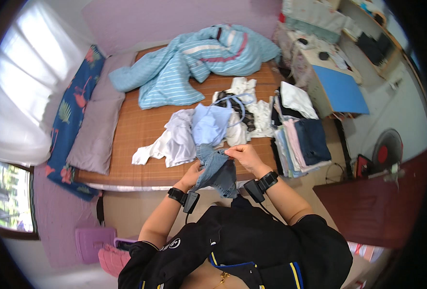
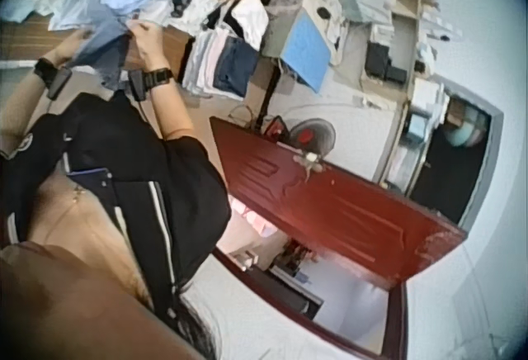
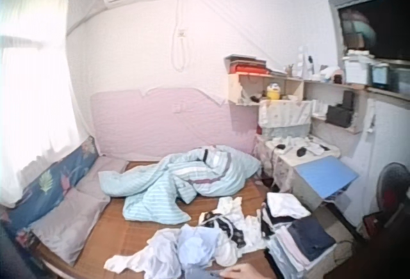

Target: The person folds several garments one by one on a blue folding board placed on a bed. Items handled include dark shorts, a white and black t-shirt, a black t-shirt, black underwear, and white shorts. Each item is smoothed, folded into a compact rectangle, and placed on a growing stack.

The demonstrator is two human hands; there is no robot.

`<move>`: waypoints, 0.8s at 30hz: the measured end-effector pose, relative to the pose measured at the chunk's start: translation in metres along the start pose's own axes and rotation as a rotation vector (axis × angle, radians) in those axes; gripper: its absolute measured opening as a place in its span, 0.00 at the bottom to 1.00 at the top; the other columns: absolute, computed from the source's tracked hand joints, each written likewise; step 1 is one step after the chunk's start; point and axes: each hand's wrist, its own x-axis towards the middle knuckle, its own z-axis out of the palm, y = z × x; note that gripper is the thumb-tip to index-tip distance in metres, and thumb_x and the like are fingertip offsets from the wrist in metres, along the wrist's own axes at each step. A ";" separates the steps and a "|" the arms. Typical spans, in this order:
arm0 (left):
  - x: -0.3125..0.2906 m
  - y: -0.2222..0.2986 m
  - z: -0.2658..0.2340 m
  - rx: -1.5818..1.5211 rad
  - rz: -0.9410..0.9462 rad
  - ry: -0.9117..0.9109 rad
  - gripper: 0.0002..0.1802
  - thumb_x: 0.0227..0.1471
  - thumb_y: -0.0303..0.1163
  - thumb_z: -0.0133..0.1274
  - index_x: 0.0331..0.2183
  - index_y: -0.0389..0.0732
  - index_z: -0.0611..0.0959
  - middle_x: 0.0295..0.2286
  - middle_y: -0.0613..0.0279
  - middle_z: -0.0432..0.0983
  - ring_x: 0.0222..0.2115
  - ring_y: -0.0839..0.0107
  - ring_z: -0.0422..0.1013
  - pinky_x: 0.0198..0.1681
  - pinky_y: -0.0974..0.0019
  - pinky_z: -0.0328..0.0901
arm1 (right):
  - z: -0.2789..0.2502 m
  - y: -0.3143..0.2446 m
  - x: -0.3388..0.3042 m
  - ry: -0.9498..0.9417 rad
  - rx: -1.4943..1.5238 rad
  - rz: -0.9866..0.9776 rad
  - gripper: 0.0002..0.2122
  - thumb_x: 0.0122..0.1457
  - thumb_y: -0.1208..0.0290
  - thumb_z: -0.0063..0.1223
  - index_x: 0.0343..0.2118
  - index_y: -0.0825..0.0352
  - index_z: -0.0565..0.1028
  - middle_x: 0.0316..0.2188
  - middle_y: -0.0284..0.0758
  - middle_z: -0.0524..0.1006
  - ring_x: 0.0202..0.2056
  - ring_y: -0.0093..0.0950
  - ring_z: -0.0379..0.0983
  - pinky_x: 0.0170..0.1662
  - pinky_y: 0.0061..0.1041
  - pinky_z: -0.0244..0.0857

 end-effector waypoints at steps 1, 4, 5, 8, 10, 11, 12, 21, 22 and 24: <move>0.004 0.014 0.011 0.102 0.012 -0.037 0.19 0.45 0.29 0.49 0.39 0.28 0.69 0.32 0.53 0.70 0.33 0.72 0.66 0.37 0.71 0.62 | -0.006 -0.002 -0.013 0.048 -0.010 -0.017 0.08 0.50 0.72 0.53 0.28 0.73 0.76 0.23 0.31 0.75 0.25 0.18 0.68 0.31 0.16 0.62; 0.016 0.051 0.047 0.165 -0.055 -0.093 0.12 0.46 0.24 0.44 0.35 0.30 0.71 0.30 0.61 0.72 0.30 0.77 0.66 0.34 0.74 0.62 | -0.023 -0.010 -0.050 0.161 -0.032 -0.051 0.09 0.51 0.71 0.52 0.29 0.74 0.75 0.25 0.32 0.75 0.27 0.18 0.68 0.33 0.16 0.62; 0.016 0.069 0.063 0.189 -0.064 -0.137 0.12 0.46 0.22 0.43 0.37 0.31 0.71 0.32 0.63 0.71 0.31 0.78 0.67 0.34 0.75 0.62 | -0.034 -0.008 -0.064 0.145 -0.053 -0.053 0.12 0.52 0.71 0.51 0.34 0.75 0.73 0.29 0.33 0.74 0.32 0.19 0.68 0.36 0.17 0.62; 0.017 0.087 0.109 0.096 0.048 -0.200 0.13 0.44 0.20 0.41 0.36 0.31 0.71 0.31 0.63 0.71 0.30 0.77 0.67 0.34 0.74 0.62 | -0.046 -0.013 -0.100 0.005 -0.028 -0.146 0.24 0.52 0.69 0.51 0.49 0.74 0.60 0.42 0.37 0.68 0.42 0.23 0.65 0.43 0.22 0.61; 0.018 0.097 0.142 0.099 0.054 -0.230 0.12 0.45 0.20 0.41 0.36 0.31 0.71 0.31 0.63 0.72 0.31 0.76 0.67 0.35 0.73 0.63 | -0.056 -0.008 -0.123 -0.017 -0.066 -0.174 0.34 0.48 0.65 0.57 0.53 0.72 0.52 0.45 0.38 0.64 0.45 0.25 0.62 0.46 0.23 0.59; 0.020 0.101 0.158 0.130 0.079 -0.281 0.12 0.45 0.20 0.42 0.36 0.31 0.71 0.31 0.63 0.71 0.31 0.76 0.67 0.35 0.73 0.63 | -0.058 -0.008 -0.133 -0.005 -0.126 -0.237 0.37 0.46 0.64 0.59 0.54 0.72 0.50 0.46 0.38 0.64 0.45 0.25 0.62 0.47 0.24 0.58; 0.025 0.103 0.173 0.159 0.105 -0.332 0.12 0.45 0.20 0.42 0.36 0.30 0.70 0.32 0.63 0.71 0.31 0.76 0.67 0.35 0.73 0.63 | -0.061 -0.014 -0.147 0.041 -0.121 -0.199 0.40 0.43 0.63 0.61 0.54 0.70 0.49 0.46 0.39 0.63 0.46 0.26 0.61 0.48 0.24 0.57; 0.042 0.107 0.373 0.188 0.231 -0.701 0.14 0.47 0.21 0.47 0.39 0.31 0.69 0.35 0.63 0.71 0.35 0.77 0.67 0.39 0.74 0.63 | -0.212 0.003 -0.268 0.495 -0.178 -0.248 0.14 0.45 0.79 0.42 0.38 0.72 0.68 0.27 0.29 0.71 0.27 0.16 0.66 0.31 0.16 0.62; 0.044 0.108 0.398 0.169 0.242 -0.747 0.14 0.48 0.20 0.45 0.40 0.32 0.68 0.36 0.63 0.70 0.37 0.77 0.66 0.41 0.73 0.62 | -0.235 0.008 -0.284 0.486 -0.165 -0.261 0.13 0.47 0.78 0.43 0.37 0.71 0.68 0.27 0.29 0.71 0.26 0.16 0.66 0.29 0.16 0.62; 0.055 0.098 0.444 0.235 0.260 -0.773 0.14 0.48 0.20 0.45 0.40 0.32 0.68 0.36 0.63 0.70 0.38 0.77 0.66 0.41 0.73 0.61 | -0.279 0.011 -0.315 0.463 -0.096 -0.267 0.11 0.49 0.76 0.44 0.37 0.71 0.68 0.27 0.29 0.72 0.25 0.17 0.67 0.29 0.16 0.63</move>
